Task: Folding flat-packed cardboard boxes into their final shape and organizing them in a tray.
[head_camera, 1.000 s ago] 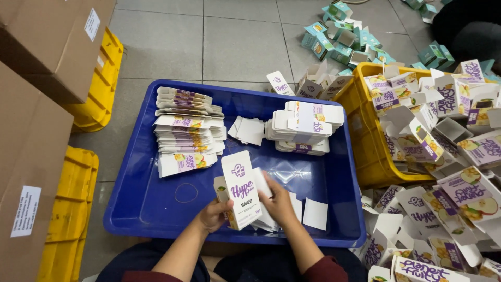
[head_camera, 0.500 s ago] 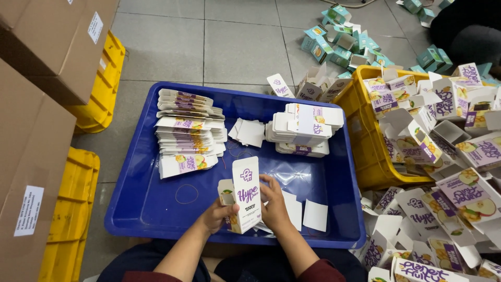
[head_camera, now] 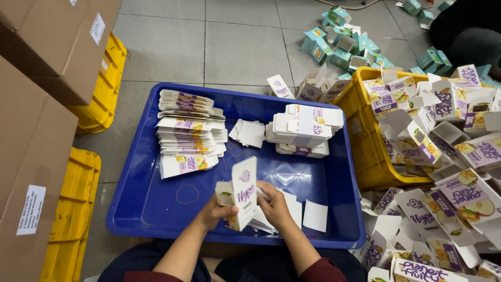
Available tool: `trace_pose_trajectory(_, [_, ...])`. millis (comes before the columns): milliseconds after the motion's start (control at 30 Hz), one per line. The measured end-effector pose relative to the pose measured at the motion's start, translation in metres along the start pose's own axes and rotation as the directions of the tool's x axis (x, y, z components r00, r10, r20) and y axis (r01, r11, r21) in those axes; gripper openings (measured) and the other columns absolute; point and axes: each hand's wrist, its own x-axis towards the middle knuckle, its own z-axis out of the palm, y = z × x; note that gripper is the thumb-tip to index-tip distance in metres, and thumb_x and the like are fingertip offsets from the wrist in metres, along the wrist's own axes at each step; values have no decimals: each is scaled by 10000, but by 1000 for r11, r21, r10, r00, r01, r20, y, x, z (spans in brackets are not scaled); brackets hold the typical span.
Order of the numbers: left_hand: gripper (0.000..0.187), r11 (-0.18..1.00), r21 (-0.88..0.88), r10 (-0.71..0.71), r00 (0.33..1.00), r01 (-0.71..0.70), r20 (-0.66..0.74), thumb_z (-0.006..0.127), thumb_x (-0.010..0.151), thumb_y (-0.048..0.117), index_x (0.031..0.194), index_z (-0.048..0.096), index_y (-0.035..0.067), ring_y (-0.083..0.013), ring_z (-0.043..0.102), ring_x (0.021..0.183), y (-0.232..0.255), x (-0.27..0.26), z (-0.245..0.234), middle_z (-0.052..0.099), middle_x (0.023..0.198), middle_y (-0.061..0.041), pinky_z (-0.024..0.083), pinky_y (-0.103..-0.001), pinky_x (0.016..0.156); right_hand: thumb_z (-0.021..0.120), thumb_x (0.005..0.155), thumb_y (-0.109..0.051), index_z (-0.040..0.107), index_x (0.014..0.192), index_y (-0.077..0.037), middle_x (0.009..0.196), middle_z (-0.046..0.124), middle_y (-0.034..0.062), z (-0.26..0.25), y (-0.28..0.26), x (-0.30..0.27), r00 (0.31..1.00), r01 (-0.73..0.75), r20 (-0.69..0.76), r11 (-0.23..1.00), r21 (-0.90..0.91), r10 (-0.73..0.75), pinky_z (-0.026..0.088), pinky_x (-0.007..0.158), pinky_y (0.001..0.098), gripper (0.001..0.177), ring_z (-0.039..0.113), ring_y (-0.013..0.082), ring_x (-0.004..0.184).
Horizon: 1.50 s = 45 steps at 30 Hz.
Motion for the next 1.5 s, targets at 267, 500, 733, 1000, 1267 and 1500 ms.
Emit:
trace_pose_trajectory(267, [514, 991, -3, 132, 991, -132, 17, 872, 695, -5, 1173, 695, 57, -248, 674, 1030, -3, 2, -13, 784, 1081, -150, 524, -532, 957, 638, 933, -52, 660, 1365, -40, 1031, 777, 189, -8, 17, -3, 985, -113, 122, 991, -71, 121, 604, 743, 430, 433, 706, 198, 842])
trace_pose_trajectory(500, [573, 987, -56, 145, 988, -148, -53, 846, 668, -38, 1206, 670, 52, -299, 689, 1039, 3, 0, -10, 771, 1073, -152, 539, -534, 936, 608, 971, -160, 620, 1356, -31, 699, 704, 144, -14, 22, 10, 989, -143, 64, 982, 122, 136, 558, 601, 322, 406, 650, 194, 592])
trace_pose_trajectory(733, [952, 728, 677, 353, 905, -107, -236, 1019, 422, 213, 1243, 557, 71, -496, 663, 1089, 61, 3, 31, 712, 1058, -246, 524, -572, 957, 870, 688, 11, 475, 1417, 57, 727, 701, 209, -23, 11, 12, 963, -226, -77, 933, 280, 256, 525, 496, 321, 831, 639, 226, 519])
trace_pose_trajectory(1000, [797, 301, 942, 611, 727, 152, -312, 901, 467, 135, 1205, 602, 183, -388, 577, 1190, 62, 6, 30, 563, 1214, -97, 533, -508, 982, 727, 843, -88, 616, 1291, -7, 927, 678, 160, -26, 36, 11, 974, -146, -78, 852, 502, 213, 601, 698, 331, 469, 660, 201, 773])
trace_pose_trajectory(1267, [869, 193, 964, 597, 758, 181, -262, 908, 523, 157, 1322, 567, 166, -392, 510, 1249, 56, 9, 31, 515, 1222, -118, 524, -523, 1010, 837, 779, 13, 659, 1201, -16, 874, 750, 156, -18, 35, 12, 998, 25, -64, 949, 314, -5, 643, 634, 340, 459, 724, 215, 736])
trace_pose_trajectory(1500, [717, 59, 991, 616, 777, 122, -132, 816, 583, 47, 1252, 596, 182, -372, 495, 1277, 40, 12, 20, 515, 1204, -83, 493, -503, 1045, 936, 720, -146, 822, 1037, -97, 916, 718, 70, -10, 19, 7, 971, 15, -238, 1000, 27, -8, 591, 662, 261, 341, 651, 147, 830])
